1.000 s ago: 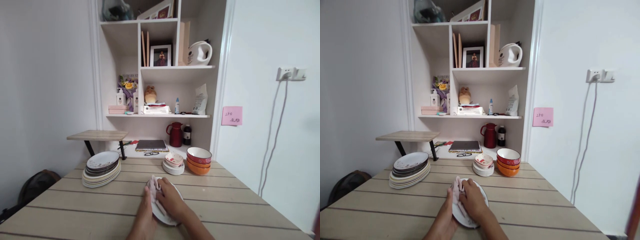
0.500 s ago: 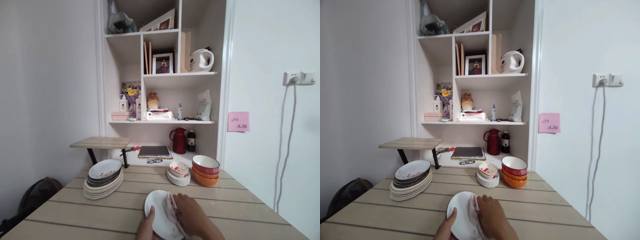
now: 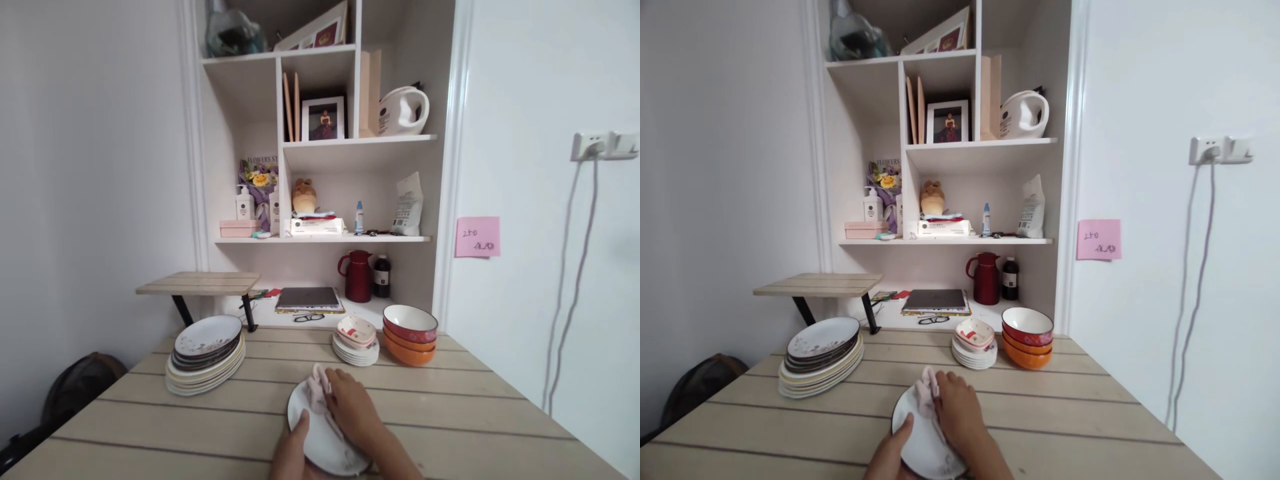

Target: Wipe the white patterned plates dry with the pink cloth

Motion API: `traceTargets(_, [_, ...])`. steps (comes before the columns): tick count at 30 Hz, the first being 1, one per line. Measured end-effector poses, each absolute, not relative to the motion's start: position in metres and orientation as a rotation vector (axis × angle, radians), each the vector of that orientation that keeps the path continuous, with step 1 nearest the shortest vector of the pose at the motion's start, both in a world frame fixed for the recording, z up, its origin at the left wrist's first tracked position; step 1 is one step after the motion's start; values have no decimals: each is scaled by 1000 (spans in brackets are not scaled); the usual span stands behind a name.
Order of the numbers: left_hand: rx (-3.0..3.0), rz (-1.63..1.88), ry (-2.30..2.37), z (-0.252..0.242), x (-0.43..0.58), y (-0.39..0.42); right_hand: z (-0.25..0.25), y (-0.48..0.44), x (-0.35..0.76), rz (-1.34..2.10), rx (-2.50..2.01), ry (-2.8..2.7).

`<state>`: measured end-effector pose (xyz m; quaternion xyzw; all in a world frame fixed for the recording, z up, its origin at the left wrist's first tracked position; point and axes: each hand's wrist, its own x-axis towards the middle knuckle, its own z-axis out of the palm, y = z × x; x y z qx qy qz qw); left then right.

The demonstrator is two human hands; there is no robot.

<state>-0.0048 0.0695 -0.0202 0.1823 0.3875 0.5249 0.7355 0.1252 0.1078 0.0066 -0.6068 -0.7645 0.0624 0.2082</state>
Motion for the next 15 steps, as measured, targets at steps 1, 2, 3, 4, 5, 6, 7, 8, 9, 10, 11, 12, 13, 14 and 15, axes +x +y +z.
traceTargets(1, [318,1154,815,-14,-2,65,7,108,131,153,-1724,-2118])
traceTargets(2, [261,1178,813,-8,-1,61,8,107,137,145,-1755,-2114])
traceTargets(3, [237,1202,814,-3,0,58,9,105,143,159,-1774,-2110])
traceTargets(4, [238,1224,820,1,1,55,10,104,148,186,-1775,-2107])
traceTargets(5, [238,1236,847,4,1,54,11,103,154,206,-1761,-2110])
traceTargets(6, [250,1241,853,5,0,53,11,102,160,218,-1751,-2102])
traceTargets(7, [254,1237,875,6,-1,53,11,103,166,222,-1748,-2072])
traceTargets(8, [263,1236,884,6,-2,53,10,103,172,221,-1749,-2018])
traceTargets(9, [261,1245,910,7,-4,53,7,105,180,219,-1751,-1938])
traceTargets(10, [255,1257,939,7,-6,54,4,106,188,230,-1742,-1830])
traceTargets(11, [256,1266,958,8,-8,54,1,108,196,279,-1696,-1732])
traceTargets(12, [259,1265,973,9,-10,54,-2,109,203,376,-1595,-1649])
traceTargets(13, [270,1255,977,11,-12,55,-5,109,209,517,-1463,-1569])
traceTargets(14, [287,1229,975,12,-15,55,-8,109,213,652,-1337,-1483])
traceTargets(15, [307,1190,972,14,-17,56,-10,108,214,776,-1223,-1394])
